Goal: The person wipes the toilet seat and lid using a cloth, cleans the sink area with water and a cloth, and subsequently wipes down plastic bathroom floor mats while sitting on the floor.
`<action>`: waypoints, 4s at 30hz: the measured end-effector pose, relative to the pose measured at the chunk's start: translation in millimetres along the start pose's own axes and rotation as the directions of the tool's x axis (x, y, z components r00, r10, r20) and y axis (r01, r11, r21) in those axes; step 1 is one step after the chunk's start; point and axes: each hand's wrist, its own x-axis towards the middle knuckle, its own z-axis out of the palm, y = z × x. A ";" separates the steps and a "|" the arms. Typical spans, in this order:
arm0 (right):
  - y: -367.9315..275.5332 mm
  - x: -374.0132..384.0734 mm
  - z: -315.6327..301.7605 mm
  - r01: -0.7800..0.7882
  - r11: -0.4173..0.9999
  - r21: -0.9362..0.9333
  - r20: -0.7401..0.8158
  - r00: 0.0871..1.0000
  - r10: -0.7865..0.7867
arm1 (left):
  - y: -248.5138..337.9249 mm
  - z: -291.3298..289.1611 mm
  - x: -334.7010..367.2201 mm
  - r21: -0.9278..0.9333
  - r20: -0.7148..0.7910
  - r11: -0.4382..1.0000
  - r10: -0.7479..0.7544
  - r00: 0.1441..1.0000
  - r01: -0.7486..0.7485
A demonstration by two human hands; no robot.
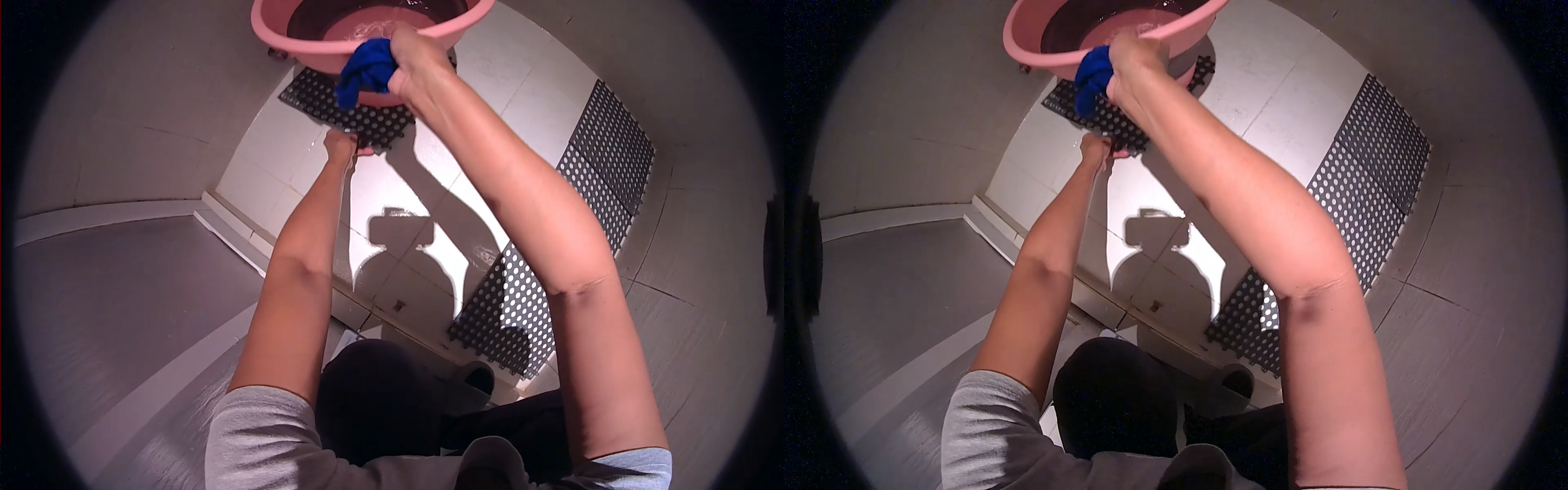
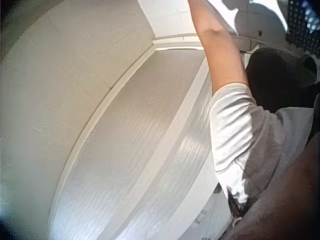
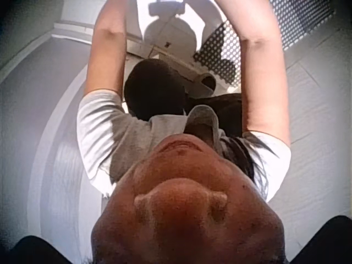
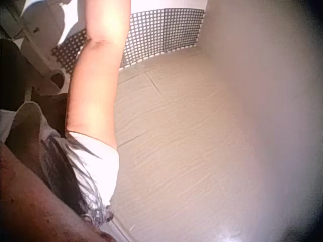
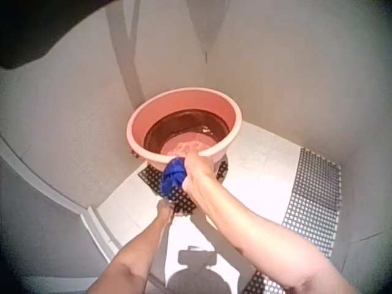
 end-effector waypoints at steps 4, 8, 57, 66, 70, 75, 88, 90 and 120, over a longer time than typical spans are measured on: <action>-11.9 -3.6 -12.3 -0.044 0.986 0.161 0.090 0.995 0.030 | 7.6 31.6 -14.0 0.125 -0.055 0.991 -0.037 0.998 0.044; -22.5 -37.1 6.7 -0.169 0.976 0.136 0.241 0.961 0.133 | -14.0 -5.1 24.0 0.518 -0.199 0.838 0.316 0.928 -0.174; 278.4 -77.7 -254.3 0.995 0.084 -0.061 0.997 0.057 0.049 | 46.4 -31.3 -93.2 0.338 0.357 0.906 0.127 0.925 -0.255; 76.8 18.5 -345.6 0.382 -0.211 -0.900 0.432 0.706 -0.562 | 95.3 -14.7 -65.6 -0.050 0.249 0.950 -0.288 0.925 0.309; 181.8 -11.6 -302.0 0.262 -0.359 -0.896 0.411 0.796 -0.444 | 110.9 -43.3 -54.7 -0.089 0.298 0.934 -0.308 0.904 0.347; 259.2 -16.5 -152.8 0.622 -0.200 -0.757 0.637 0.635 -0.437 | 147.0 -36.6 -43.6 -0.229 0.343 0.909 -0.259 0.903 0.347; 216.5 -23.3 -277.8 0.934 0.212 0.288 0.927 -0.327 0.181 | 108.1 -26.5 -50.5 -0.103 0.439 0.920 -0.299 0.847 0.378; 172.8 10.8 -273.5 0.978 0.202 -0.043 0.993 0.020 0.116 | 95.8 -14.4 -60.7 -0.218 0.360 0.880 -0.329 0.873 0.422; 61.9 121.0 -294.3 0.883 -0.039 -0.468 0.777 0.390 -0.493 | 24.8 69.3 -26.6 0.929 0.369 0.020 -0.125 0.921 -0.369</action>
